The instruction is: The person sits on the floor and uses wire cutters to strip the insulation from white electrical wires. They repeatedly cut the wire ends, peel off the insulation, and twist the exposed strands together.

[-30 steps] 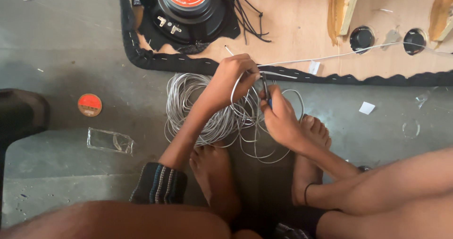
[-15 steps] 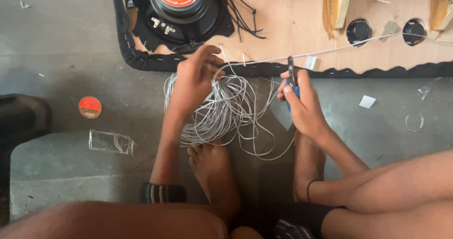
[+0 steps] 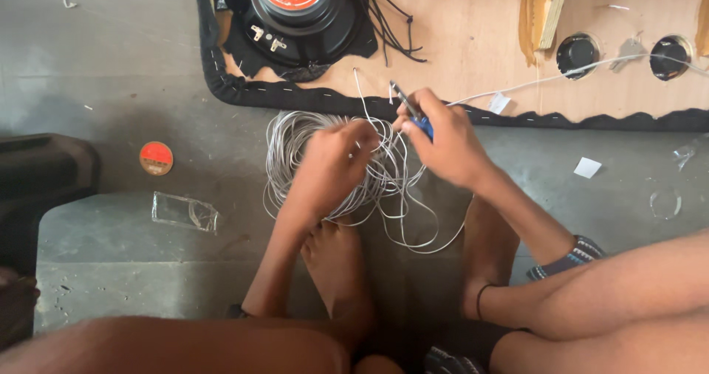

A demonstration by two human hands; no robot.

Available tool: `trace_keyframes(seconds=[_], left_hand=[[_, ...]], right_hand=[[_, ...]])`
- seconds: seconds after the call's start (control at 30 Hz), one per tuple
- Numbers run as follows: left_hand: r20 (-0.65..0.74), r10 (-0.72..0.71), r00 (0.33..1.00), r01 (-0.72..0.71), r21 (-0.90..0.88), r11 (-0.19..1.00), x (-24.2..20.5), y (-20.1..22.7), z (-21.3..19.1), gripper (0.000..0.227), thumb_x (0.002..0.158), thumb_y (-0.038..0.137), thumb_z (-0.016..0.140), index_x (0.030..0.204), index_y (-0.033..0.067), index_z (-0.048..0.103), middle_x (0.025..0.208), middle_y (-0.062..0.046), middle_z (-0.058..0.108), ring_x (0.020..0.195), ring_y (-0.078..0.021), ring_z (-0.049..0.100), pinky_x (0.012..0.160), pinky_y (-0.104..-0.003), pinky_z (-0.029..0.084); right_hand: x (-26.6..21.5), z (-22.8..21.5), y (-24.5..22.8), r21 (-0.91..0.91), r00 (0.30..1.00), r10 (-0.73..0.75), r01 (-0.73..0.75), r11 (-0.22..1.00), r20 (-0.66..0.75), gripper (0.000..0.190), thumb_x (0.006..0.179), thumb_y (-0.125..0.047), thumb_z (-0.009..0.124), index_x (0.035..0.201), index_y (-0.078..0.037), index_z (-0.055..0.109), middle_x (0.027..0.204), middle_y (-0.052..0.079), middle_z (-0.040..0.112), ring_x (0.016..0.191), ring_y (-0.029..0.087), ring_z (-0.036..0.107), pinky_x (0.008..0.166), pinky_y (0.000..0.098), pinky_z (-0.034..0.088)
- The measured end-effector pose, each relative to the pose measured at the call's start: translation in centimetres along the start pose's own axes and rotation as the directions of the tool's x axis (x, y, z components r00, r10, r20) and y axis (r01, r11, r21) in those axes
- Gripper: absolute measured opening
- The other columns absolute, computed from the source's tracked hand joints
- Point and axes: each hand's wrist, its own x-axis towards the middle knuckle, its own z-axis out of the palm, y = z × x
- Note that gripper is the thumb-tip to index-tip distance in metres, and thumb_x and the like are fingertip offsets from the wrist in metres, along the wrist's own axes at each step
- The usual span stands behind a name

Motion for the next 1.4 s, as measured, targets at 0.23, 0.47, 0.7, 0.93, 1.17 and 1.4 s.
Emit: trace_keyframes(seconds=[0.23,0.47,0.7,0.93,1.17,1.4], left_hand=[[0.007,0.309,0.951,-0.306,0.155,0.939,2.2,-1.3,-2.0,0.013,0.086,0.002,0.072,0.098,0.0018,0.07,0.102,-0.014,0.07,0.089,-0.0324,0.068,0.08,-0.043,0.054],[-0.037,-0.057,0.998,0.046,-0.263,0.964,7.1,-2.0,-0.5,0.013,0.086,0.003,0.075,0.098,0.0002,0.07,0.076,-0.008,0.074,0.07,-0.0144,0.075,0.064,-0.029,0.058],[0.048,-0.225,0.973,0.19,-0.719,0.669,8.5,-4.6,0.7,0.011,0.098,0.005,0.068,0.104,-0.0045,0.066,0.088,-0.009,0.075,0.078,-0.0131,0.074,0.07,-0.028,0.064],[0.039,-0.32,0.946,0.235,-0.763,0.602,7.5,-5.2,2.5,0.011,0.101,0.006,0.061,0.103,-0.0042,0.062,0.088,-0.009,0.074,0.076,-0.0148,0.075,0.07,-0.029,0.066],[-0.105,-0.289,0.951,0.179,-0.577,0.797,7.4,-4.7,2.6,0.012,0.095,0.007,0.066,0.097,-0.0051,0.065,0.086,-0.007,0.07,0.074,-0.0126,0.075,0.06,-0.027,0.063],[-0.002,-0.251,0.968,0.218,-0.493,0.842,6.8,-5.7,1.1,0.016,0.093,0.013,0.066,0.094,-0.0023,0.069,0.083,-0.003,0.072,0.066,-0.0087,0.066,0.058,-0.024,0.055]], right_hand=[[0.2,1.0,0.3,-0.05,0.998,-0.01,0.006,0.999,-0.064,0.025,0.092,-0.002,0.074,0.107,0.0,0.055,0.093,0.016,0.074,0.091,0.028,0.078,0.073,0.0345,0.058],[3.5,-0.9,-0.6,0.221,0.991,-0.079,0.101,0.97,-0.109,0.022,0.099,0.004,0.066,0.116,-0.001,0.052,0.102,0.009,0.071,0.098,0.013,0.071,0.088,0.029,0.058],[5.7,0.3,1.1,0.266,0.978,-0.052,0.106,0.958,-0.204,0.03,0.096,0.008,0.069,0.116,-0.002,0.048,0.104,0.006,0.062,0.09,0.008,0.06,0.08,0.0251,0.052],[5.7,1.6,1.9,0.344,0.985,-0.044,0.101,0.934,-0.17,0.032,0.097,0.011,0.067,0.118,-0.003,0.048,0.103,0.006,0.063,0.099,0.01,0.064,0.09,0.0257,0.054],[5.4,1.7,1.4,0.197,0.974,-0.112,0.151,0.969,-0.197,0.033,0.097,0.011,0.069,0.12,-0.002,0.048,0.1,0.008,0.065,0.093,0.011,0.066,0.083,0.0267,0.055],[5.7,0.8,1.5,0.153,0.982,-0.17,0.18,0.972,-0.076,0.036,0.096,0.009,0.069,0.123,-0.001,0.048,0.097,0.007,0.067,0.087,0.013,0.069,0.08,0.0279,0.057]])
